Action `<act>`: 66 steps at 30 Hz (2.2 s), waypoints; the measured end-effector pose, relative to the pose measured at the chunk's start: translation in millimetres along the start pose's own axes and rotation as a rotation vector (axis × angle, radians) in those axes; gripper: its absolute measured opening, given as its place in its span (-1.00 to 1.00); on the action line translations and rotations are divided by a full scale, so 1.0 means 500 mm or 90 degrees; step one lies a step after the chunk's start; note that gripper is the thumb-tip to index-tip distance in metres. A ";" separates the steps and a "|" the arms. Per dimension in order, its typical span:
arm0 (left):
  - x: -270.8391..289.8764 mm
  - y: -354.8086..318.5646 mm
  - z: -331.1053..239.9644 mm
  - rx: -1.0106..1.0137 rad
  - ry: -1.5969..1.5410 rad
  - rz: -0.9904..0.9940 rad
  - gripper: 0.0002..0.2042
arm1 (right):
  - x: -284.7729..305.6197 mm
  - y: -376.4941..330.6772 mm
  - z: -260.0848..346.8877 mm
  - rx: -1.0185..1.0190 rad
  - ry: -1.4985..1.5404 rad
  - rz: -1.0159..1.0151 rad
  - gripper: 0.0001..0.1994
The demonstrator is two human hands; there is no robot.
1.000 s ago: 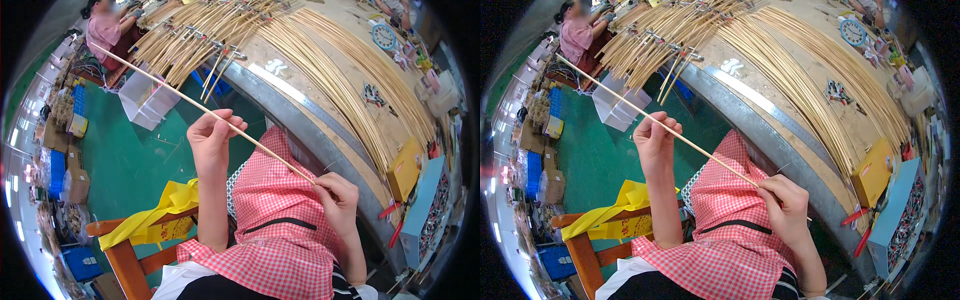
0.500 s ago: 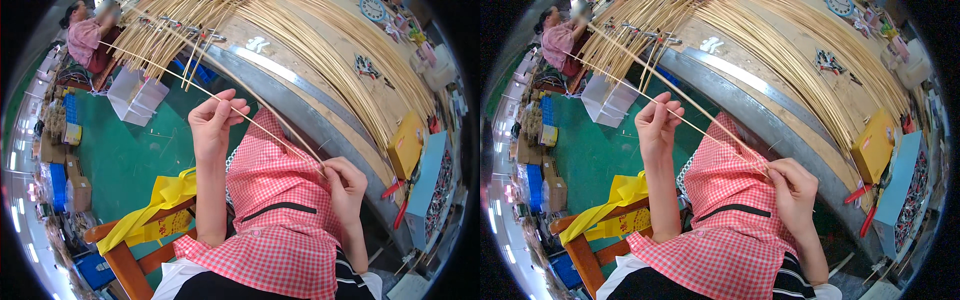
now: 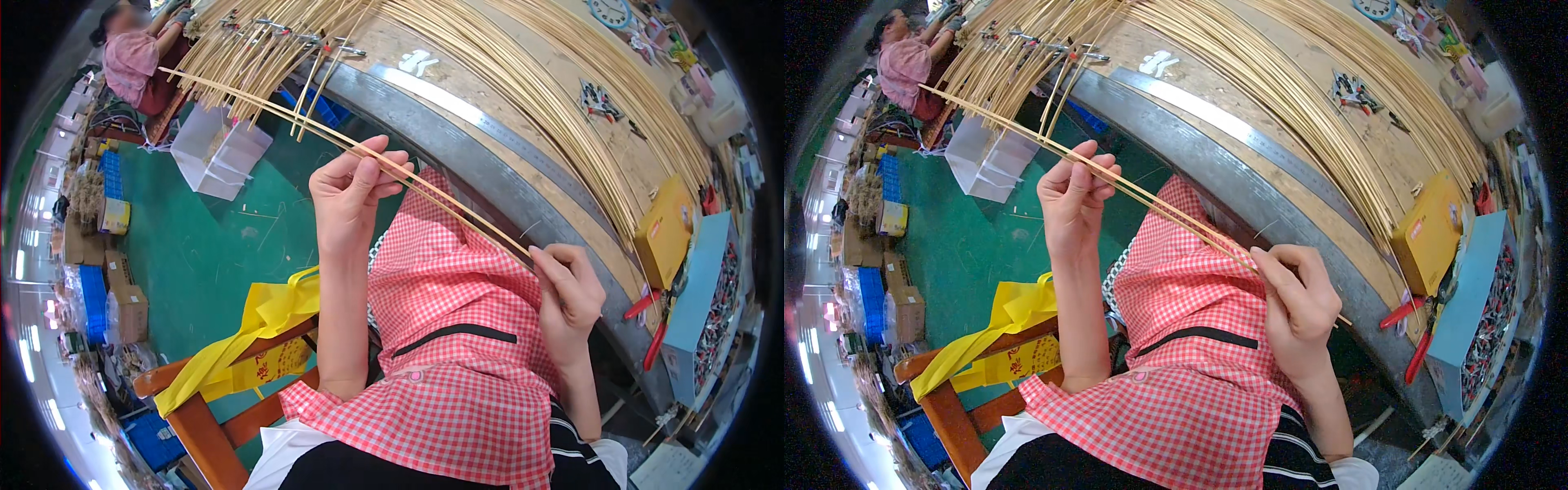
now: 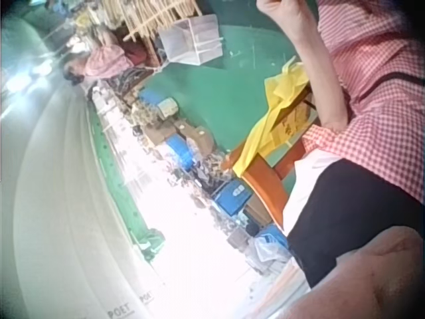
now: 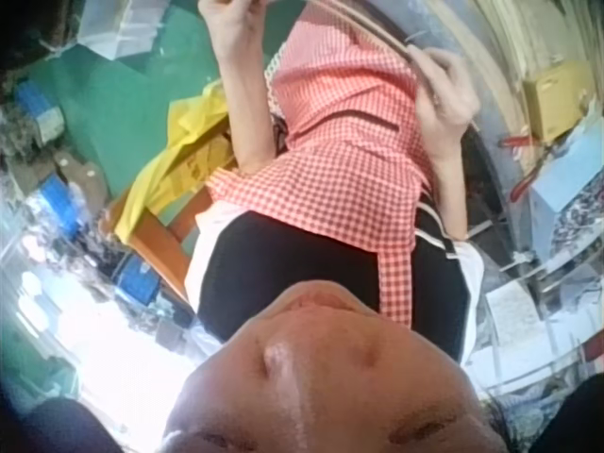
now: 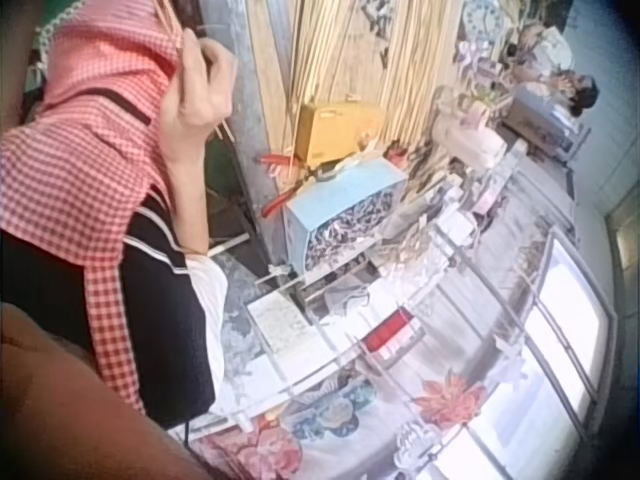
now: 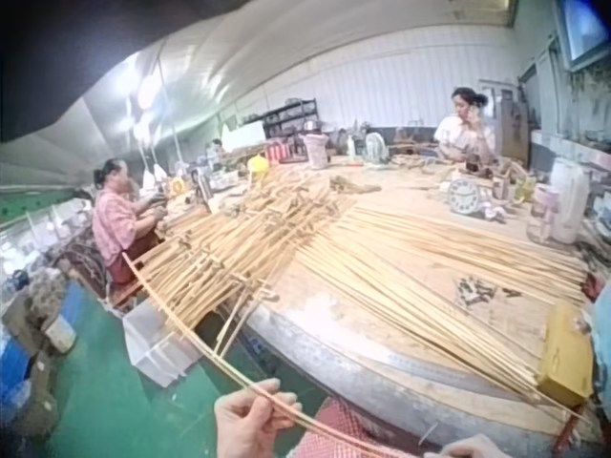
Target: The person repeatedly picks up thin bamboo sticks, aligns them, and secures them together using small red rubber bands. They handle the sticks one at a time, wrapping the bands around the joined sticks to hold them in place.
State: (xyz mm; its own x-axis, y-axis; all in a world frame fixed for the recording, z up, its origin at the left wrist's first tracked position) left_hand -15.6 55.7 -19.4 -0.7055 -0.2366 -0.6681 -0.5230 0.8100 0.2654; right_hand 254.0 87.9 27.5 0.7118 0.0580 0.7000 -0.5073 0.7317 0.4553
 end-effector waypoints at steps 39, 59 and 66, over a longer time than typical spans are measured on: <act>0.008 -0.004 0.018 0.042 0.043 -0.013 -0.82 | 0.091 0.106 -0.241 -0.133 -0.489 -0.030 -0.92; -0.010 -0.015 0.017 0.055 0.053 -0.035 -0.78 | 0.454 -0.104 -0.159 -0.326 -0.228 -0.378 -0.87; -0.027 -0.008 -0.002 0.027 -0.033 -0.006 -0.78 | 0.178 -0.039 -0.040 -0.154 -0.066 -0.136 -0.87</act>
State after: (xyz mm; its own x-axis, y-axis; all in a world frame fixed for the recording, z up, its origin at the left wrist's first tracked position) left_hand -4.9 55.1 -10.7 -0.6748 -0.2173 -0.7053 -0.5081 0.8299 0.2305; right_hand 337.1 92.2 69.9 0.7297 -0.1748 0.6611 -0.2133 0.8604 0.4629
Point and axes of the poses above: each hand's wrist, its own y-axis towards the middle knuckle, its own x-axis out of the back of the hand, z = x × y, the point moved 8 cm from there along y, towards the middle knuckle, and after that the axes turned 13 degrees about -y, right-handed, at the moved point
